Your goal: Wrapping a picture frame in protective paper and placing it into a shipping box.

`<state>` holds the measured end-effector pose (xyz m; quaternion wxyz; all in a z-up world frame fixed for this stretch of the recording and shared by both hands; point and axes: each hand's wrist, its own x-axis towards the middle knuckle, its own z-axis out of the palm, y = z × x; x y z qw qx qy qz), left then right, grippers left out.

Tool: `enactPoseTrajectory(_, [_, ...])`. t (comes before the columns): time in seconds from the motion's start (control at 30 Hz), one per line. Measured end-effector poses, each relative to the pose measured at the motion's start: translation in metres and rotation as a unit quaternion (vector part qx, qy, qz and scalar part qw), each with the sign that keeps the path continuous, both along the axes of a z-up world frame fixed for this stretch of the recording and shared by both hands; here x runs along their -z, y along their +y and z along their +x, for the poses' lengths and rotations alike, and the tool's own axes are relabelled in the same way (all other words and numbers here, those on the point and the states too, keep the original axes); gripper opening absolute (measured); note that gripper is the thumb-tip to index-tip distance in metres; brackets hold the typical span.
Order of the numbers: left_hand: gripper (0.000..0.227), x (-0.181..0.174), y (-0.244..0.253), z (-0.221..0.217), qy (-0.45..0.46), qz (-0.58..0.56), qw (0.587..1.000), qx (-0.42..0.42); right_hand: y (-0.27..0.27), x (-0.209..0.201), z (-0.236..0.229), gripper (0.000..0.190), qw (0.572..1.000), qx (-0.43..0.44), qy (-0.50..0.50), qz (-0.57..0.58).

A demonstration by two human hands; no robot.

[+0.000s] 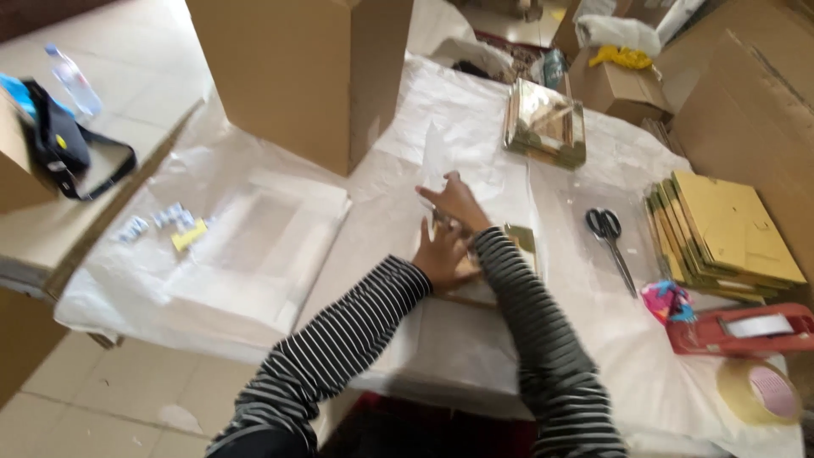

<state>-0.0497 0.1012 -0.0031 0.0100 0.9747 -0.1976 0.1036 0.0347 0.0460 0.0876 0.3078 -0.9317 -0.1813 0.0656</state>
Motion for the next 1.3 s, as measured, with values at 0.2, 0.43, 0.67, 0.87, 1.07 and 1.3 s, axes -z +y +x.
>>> enactPoseTrajectory(0.2, [0.078,-0.024,0.003,-0.008,0.079,0.028,0.996,-0.02,0.041,0.07,0.07,0.109,0.992,0.098,-0.051,-0.06])
enactPoseTrajectory(0.43, [0.064,-0.08,-0.011,-0.054,0.033,-0.123,0.983,-0.135,0.043,0.126,0.171,0.031,0.989,0.146,-0.031,-0.011])
enactPoseTrajectory(0.67, [0.069,-0.116,0.011,-0.074,0.049,0.064,0.991,-0.102,0.043,0.101,0.21,0.037,0.987,0.152,-0.033,0.051])
enactPoseTrajectory(0.87, [0.072,-0.12,0.014,-0.07,0.085,0.247,0.961,-0.089,0.042,0.13,0.254,0.023,0.963,0.21,-0.008,0.17])
enactPoseTrajectory(1.07, [0.079,-0.113,0.022,-0.063,0.041,0.269,0.96,-0.058,0.042,0.142,0.264,0.021,0.923,0.29,0.002,0.254])
enactPoseTrajectory(1.3, [0.071,-0.053,0.01,-0.035,0.016,0.125,0.991,-0.055,0.043,0.109,0.26,0.04,0.95,0.173,-0.119,0.23])
